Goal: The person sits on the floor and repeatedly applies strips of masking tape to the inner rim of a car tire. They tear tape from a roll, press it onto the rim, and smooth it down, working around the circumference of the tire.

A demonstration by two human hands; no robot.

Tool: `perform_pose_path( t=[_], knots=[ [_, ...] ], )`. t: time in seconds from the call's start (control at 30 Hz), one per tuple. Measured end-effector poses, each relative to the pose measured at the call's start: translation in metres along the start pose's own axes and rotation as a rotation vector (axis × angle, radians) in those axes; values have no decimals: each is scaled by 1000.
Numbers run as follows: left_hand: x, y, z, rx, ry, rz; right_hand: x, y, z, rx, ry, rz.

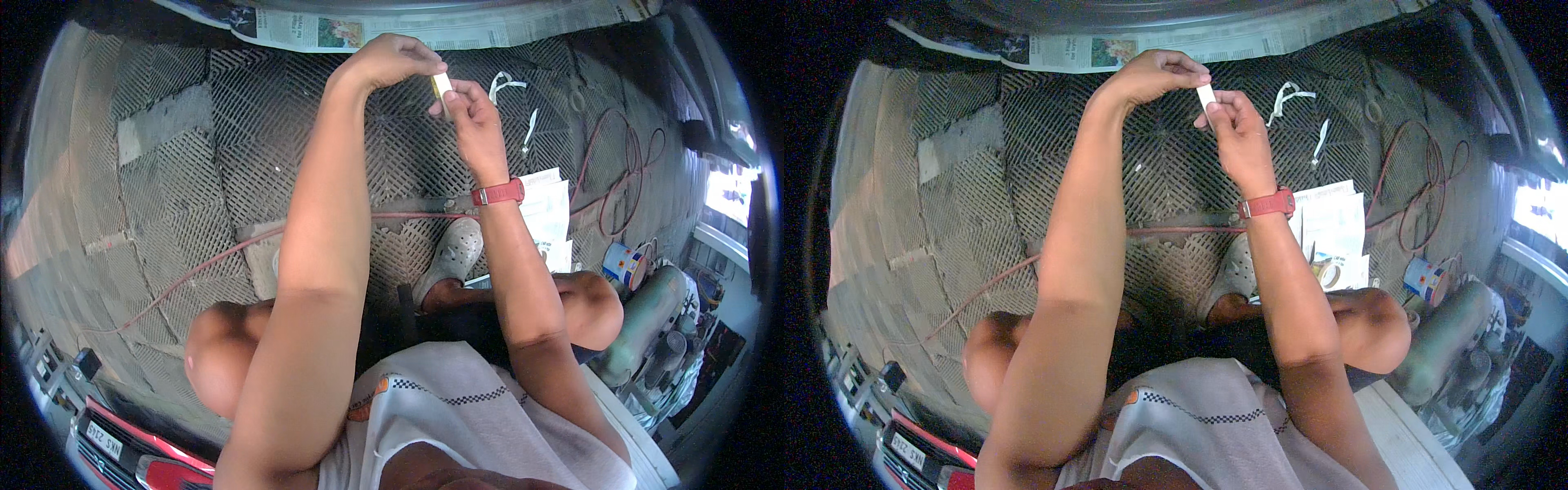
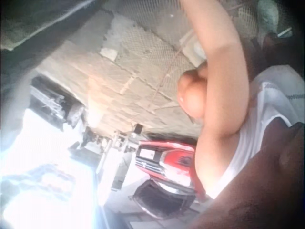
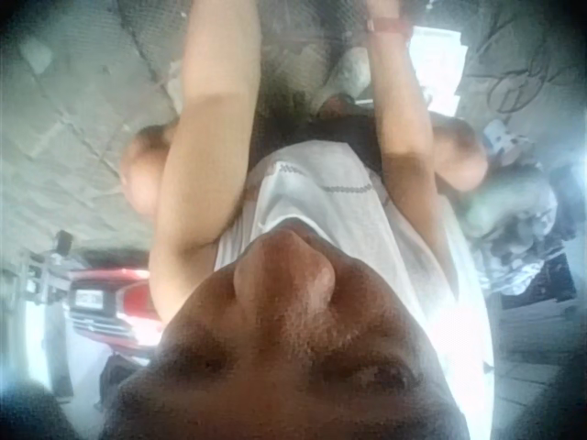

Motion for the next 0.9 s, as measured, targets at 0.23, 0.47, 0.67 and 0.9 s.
perform_pose_path(
  t=[0.23, 0.47, 0.67, 0.9],
  knots=[
    [14, -9, 1, -2, -164, -70, 34, -3, 14, -27, 114, -30],
    [-20, -30, -78, -506, 439, 4, -40, -12, 31, 152, -28, 211],
    [-34, -44, -90, -651, 510, 100, -47, -28, 32, 116, -317, 92],
    [-61, -68, -135, -676, 474, 102, -48, -73, 37, -54, -884, -399]
  ],
)
Point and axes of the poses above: each hand's wrist, its own y-axis towards the middle knuckle, its own z-axis out of the palm, x = y × z, the point moved 10 cm from there along y, towards the middle knuckle, and after that the axes turned 3 degrees about -z, right-handed, at the moved point
